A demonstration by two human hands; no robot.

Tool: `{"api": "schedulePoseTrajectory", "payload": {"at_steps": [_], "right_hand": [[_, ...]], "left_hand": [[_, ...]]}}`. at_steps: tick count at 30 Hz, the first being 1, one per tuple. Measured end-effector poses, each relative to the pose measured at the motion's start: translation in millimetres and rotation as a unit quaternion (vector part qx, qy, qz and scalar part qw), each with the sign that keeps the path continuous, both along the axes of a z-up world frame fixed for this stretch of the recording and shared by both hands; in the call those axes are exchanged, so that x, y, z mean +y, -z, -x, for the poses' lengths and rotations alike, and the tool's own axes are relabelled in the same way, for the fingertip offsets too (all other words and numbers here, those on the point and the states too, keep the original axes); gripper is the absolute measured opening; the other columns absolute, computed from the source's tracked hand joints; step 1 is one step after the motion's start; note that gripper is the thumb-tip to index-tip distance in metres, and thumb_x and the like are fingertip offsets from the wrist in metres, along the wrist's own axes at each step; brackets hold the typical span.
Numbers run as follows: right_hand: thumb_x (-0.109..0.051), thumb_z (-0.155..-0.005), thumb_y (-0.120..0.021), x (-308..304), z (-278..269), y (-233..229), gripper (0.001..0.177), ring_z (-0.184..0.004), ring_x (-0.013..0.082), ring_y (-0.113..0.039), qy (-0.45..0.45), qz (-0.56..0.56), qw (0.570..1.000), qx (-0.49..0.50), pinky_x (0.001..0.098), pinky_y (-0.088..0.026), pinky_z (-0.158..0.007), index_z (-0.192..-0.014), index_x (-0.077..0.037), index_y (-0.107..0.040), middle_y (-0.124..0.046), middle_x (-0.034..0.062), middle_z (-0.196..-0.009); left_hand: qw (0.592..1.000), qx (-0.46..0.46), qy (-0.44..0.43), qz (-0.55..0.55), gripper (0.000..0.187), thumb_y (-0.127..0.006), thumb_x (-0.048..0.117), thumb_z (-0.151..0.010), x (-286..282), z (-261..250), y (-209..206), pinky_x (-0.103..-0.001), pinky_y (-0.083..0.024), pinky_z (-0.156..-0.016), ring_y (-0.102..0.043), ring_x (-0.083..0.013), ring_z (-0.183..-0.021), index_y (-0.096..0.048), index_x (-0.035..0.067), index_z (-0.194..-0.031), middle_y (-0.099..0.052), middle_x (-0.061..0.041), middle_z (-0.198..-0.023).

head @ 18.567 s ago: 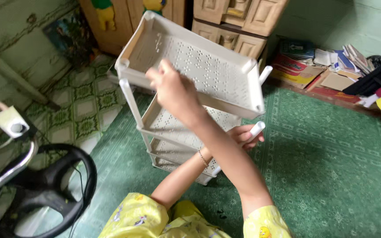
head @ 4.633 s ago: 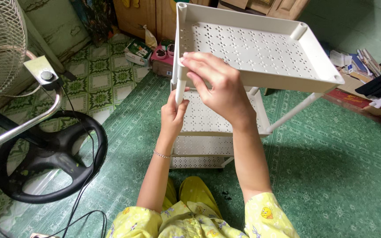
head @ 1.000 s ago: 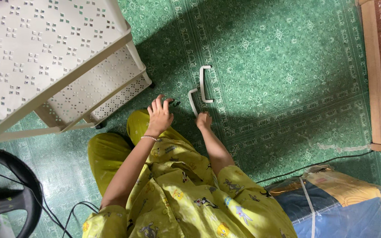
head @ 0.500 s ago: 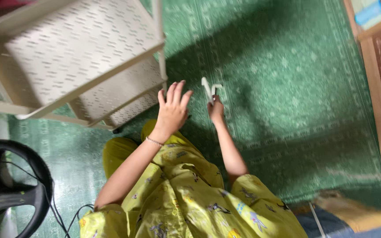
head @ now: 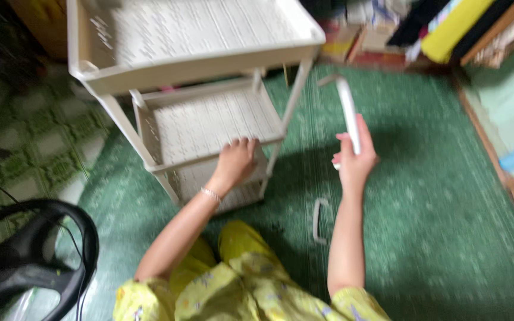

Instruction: The person assembles a three-tier plastic storage cart by inserting white plastic poles into the corner holes of perforated trays, then attaches curved handles to the top tier. The person works on a green patterned floor with a fan and other household items nearby.

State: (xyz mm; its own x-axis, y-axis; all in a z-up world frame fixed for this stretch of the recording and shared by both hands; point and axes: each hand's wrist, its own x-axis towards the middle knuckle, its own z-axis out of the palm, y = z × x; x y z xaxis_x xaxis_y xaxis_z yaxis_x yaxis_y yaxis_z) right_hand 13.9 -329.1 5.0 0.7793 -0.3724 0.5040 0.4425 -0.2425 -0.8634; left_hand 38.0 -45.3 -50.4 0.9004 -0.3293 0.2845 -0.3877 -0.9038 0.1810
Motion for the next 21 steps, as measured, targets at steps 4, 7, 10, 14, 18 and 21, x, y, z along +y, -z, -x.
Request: {"api": "schedulePoseTrajectory", "payload": {"at_steps": [4, 7, 10, 14, 18, 21], "right_hand": [[0.001, -0.102, -0.057, 17, 3, -66, 0.05, -0.049, 0.0068, -0.055, -0.002, 0.022, 0.999, -0.047, 0.0239, -0.049, -0.044, -0.15, -0.012, -0.054, -0.075, 0.011, -0.1], [0.001, -0.104, -0.057, 28, 8, -98, 0.048, -0.051, 0.0064, -0.057, 0.004, 0.062, 0.996, -0.069, 0.0234, -0.05, -0.044, -0.151, -0.011, -0.055, -0.075, 0.0113, -0.103], [0.002, -0.105, -0.057, 35, 5, -127, 0.047, -0.053, 0.006, -0.059, 0.005, 0.09, 0.991, -0.098, 0.0224, -0.05, -0.043, -0.15, -0.01, -0.055, -0.075, 0.0111, -0.106], [0.003, -0.107, -0.057, 43, 5, -158, 0.047, -0.057, 0.0053, -0.057, -0.033, 0.059, 0.989, -0.135, 0.0215, -0.048, -0.047, -0.153, -0.005, -0.053, -0.074, 0.0119, -0.108], [0.001, -0.11, -0.06, 60, 6, -174, 0.041, -0.059, 0.0056, -0.055, -0.078, 0.036, 0.986, -0.146, 0.0217, -0.047, -0.051, -0.15, 0.001, -0.055, -0.075, 0.0134, -0.106], [0.0, -0.11, -0.06, 81, 9, -171, 0.037, -0.06, 0.006, -0.056, -0.097, 0.053, 0.98, -0.164, 0.0219, -0.048, -0.052, -0.146, 0.003, -0.054, -0.075, 0.0139, -0.106]], "left_hand": [[0.996, -0.081, 0.035, 0.0, 0.052, -0.06, -0.001, -0.084, 15, -21, 28, -0.042, -0.058, -0.08, -0.069, -0.0321, -0.105, -0.063, 0.014, -0.134, -0.071, -0.013, -0.111], [0.998, -0.045, 0.042, 0.011, 0.056, -0.054, -0.009, -0.083, 20, -12, 32, -0.04, -0.06, -0.08, -0.07, -0.0296, -0.102, -0.067, 0.015, -0.132, -0.072, -0.012, -0.108], [0.999, 0.002, 0.05, -0.017, 0.054, -0.055, -0.004, -0.085, 22, 9, 4, -0.042, -0.059, -0.086, -0.071, -0.0277, -0.098, -0.066, 0.014, -0.135, -0.073, -0.012, -0.105], [0.979, -0.168, 0.114, 0.004, 0.035, -0.065, 0.015, -0.089, 18, 66, -67, -0.047, -0.055, -0.087, -0.071, -0.0256, -0.093, -0.069, 0.003, -0.121, -0.073, -0.013, -0.102], [0.934, -0.288, 0.172, 0.119, 0.022, -0.074, 0.012, -0.088, 56, 114, -150, -0.042, -0.053, -0.091, -0.064, -0.0265, -0.108, -0.07, 0.007, -0.109, -0.069, -0.01, -0.106], [0.888, -0.451, 0.042, 0.083, 0.038, -0.071, -0.011, -0.076, 118, 114, -199, -0.042, -0.052, -0.099, -0.065, -0.024, -0.114, -0.07, 0.012, -0.107, -0.071, -0.005, -0.108]]}}
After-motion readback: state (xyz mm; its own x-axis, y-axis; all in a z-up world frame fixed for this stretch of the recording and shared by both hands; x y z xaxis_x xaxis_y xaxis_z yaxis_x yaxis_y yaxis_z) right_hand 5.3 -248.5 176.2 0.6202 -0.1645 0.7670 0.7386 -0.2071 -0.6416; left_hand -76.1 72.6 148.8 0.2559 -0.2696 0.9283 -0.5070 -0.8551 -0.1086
